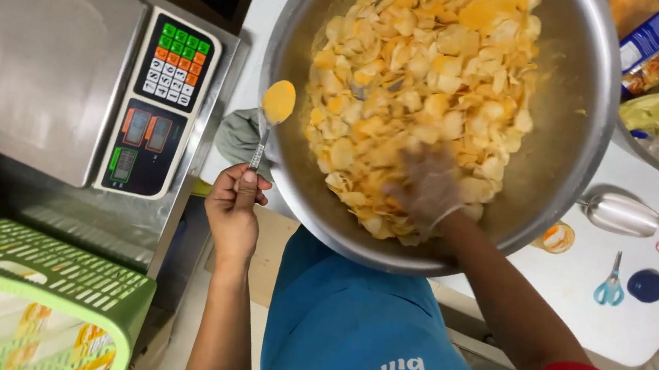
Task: Mixing seasoned potato chips in a large bowl and filling small plastic vials for packaging.
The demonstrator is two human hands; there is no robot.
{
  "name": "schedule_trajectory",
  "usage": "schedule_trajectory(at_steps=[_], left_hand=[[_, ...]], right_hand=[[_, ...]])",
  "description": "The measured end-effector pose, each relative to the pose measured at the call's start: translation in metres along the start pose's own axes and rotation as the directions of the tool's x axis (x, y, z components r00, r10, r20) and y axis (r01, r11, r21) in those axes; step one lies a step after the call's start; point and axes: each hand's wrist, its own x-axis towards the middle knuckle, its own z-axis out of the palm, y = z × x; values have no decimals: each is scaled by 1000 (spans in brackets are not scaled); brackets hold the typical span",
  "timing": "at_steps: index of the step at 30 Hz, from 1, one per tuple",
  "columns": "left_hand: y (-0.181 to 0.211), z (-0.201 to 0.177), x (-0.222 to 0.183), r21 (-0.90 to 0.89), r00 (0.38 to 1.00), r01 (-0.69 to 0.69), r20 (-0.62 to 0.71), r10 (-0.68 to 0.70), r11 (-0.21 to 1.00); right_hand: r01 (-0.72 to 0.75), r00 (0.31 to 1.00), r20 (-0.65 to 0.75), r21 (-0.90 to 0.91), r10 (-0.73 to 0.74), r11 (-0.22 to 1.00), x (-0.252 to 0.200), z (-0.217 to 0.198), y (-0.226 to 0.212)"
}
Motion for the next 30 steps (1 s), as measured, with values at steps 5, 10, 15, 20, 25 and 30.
schedule_trajectory(at_steps=[5, 10, 15, 20, 25, 30], left_hand=[[15, 3, 0, 27, 999, -46, 14, 46, 999], [15, -1, -4, 62, 998, -52, 23, 51, 997], [18, 4, -3, 75, 997, -63, 43, 60, 995], [5, 2, 1, 23, 988, -153, 24, 152, 988], [4, 8, -1, -6, 991, -134, 22, 134, 991], [-1, 38, -9, -60, 992, -120, 43, 123, 991]], right_hand=[[305, 783, -503, -201, -366, 931, 30, -2, 46], [-209, 941, -213, 244, 263, 947, 97, -64, 96], [-57, 988, -114, 369, 106, 928, 127, -77, 41], [550, 808, -318, 106, -496, 828, 59, -18, -2], [598, 766, -182, -151, -616, 788, -7, 34, 42], [292, 941, 28, -567, -336, 770, 1, 45, 128]])
